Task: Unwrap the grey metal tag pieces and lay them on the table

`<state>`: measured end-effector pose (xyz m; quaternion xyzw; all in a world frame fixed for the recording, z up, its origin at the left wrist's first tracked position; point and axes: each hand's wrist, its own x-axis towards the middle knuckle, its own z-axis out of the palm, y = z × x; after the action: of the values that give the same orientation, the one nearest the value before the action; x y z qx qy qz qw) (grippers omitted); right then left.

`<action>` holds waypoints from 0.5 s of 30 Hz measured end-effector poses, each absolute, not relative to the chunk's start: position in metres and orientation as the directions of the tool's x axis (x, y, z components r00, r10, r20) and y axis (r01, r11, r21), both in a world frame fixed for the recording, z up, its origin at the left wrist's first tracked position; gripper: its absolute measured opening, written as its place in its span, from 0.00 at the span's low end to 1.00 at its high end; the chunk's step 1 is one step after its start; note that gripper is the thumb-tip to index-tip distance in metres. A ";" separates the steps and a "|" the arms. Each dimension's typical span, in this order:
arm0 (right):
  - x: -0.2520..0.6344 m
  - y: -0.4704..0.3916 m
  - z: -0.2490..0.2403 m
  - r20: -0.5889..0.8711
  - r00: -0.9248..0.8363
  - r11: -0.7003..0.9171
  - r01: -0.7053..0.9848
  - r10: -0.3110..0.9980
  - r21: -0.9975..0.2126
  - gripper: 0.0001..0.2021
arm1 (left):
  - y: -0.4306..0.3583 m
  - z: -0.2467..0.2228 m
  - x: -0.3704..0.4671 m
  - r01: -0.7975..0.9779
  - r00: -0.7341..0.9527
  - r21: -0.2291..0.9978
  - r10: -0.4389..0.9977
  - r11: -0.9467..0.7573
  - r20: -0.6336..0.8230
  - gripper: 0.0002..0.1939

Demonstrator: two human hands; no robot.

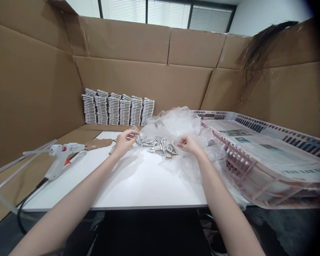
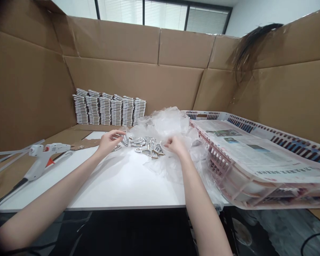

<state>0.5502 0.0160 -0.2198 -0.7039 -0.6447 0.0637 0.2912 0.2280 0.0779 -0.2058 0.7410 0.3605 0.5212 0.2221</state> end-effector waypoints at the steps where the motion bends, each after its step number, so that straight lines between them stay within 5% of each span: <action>1: 0.550 0.016 -0.219 0.327 0.172 0.015 0.867 0.929 -0.498 0.10 | 0.078 -0.206 0.228 0.299 0.195 0.706 0.765 -0.642 0.614 0.09; 7: 0.547 0.014 -0.213 0.506 0.250 0.008 0.892 0.825 -0.453 0.18 | 0.074 -0.204 0.229 0.291 0.198 0.719 0.775 -0.631 0.600 0.09; 15: 0.543 0.009 -0.207 0.558 0.287 0.027 0.873 0.778 -0.487 0.15 | 0.070 -0.200 0.230 0.282 0.192 0.740 0.791 -0.611 0.581 0.09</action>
<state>0.5427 0.0088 -0.2070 -0.6948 -0.5941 -0.0588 0.4010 0.2302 0.0700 -0.2004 0.7320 0.3666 0.5194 0.2450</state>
